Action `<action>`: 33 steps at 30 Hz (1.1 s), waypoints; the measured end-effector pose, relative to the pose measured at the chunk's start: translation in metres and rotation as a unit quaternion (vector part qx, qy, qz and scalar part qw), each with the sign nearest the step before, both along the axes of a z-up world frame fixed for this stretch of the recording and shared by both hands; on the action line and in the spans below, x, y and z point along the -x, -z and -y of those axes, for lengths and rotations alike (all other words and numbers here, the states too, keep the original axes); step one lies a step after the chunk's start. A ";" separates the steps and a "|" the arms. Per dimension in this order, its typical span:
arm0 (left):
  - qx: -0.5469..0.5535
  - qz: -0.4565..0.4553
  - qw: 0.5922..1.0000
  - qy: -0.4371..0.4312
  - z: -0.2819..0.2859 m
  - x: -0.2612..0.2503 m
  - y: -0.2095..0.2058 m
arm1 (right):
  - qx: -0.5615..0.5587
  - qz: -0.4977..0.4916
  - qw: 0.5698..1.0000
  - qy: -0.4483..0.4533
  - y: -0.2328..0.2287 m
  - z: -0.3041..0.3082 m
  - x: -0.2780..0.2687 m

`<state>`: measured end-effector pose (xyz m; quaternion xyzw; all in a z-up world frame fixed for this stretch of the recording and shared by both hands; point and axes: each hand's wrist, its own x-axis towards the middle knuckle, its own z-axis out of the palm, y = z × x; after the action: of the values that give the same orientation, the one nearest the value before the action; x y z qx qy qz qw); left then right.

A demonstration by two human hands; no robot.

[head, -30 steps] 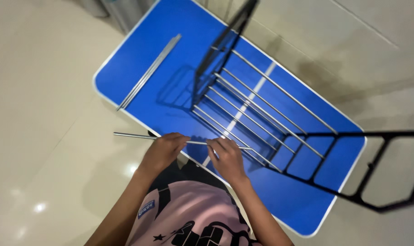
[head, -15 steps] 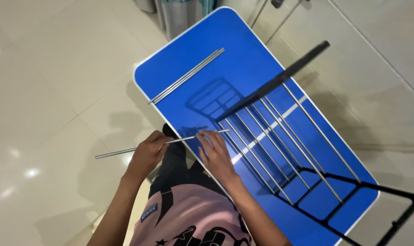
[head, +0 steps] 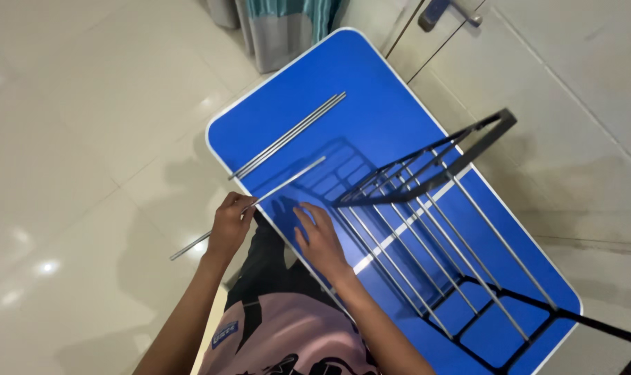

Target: The person repeatedly inserts and removes metal rods into a black plastic dish rack frame on a blue table. They handle the rods one at a time, placing them into slots and then taking them out again, repeating this cycle throughout the clip.

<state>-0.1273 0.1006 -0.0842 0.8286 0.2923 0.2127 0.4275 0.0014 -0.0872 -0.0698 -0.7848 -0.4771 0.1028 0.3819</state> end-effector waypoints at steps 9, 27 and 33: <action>-0.050 -0.070 0.995 -0.045 -0.064 -0.101 0.051 | 0.072 -0.071 0.994 0.043 0.040 -0.045 -0.034; -0.038 -0.101 0.991 0.080 -0.143 -0.230 0.153 | 0.140 -0.016 0.974 0.179 0.102 -0.153 -0.110; -0.016 -0.136 0.986 0.099 -0.147 -0.243 0.161 | 0.167 -0.013 0.966 0.197 0.118 -0.164 -0.123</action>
<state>0.1153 0.2480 -0.2456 0.8815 0.2605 0.0592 0.3893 0.1249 0.0763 -0.1878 -0.9147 -0.2843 0.1138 0.2638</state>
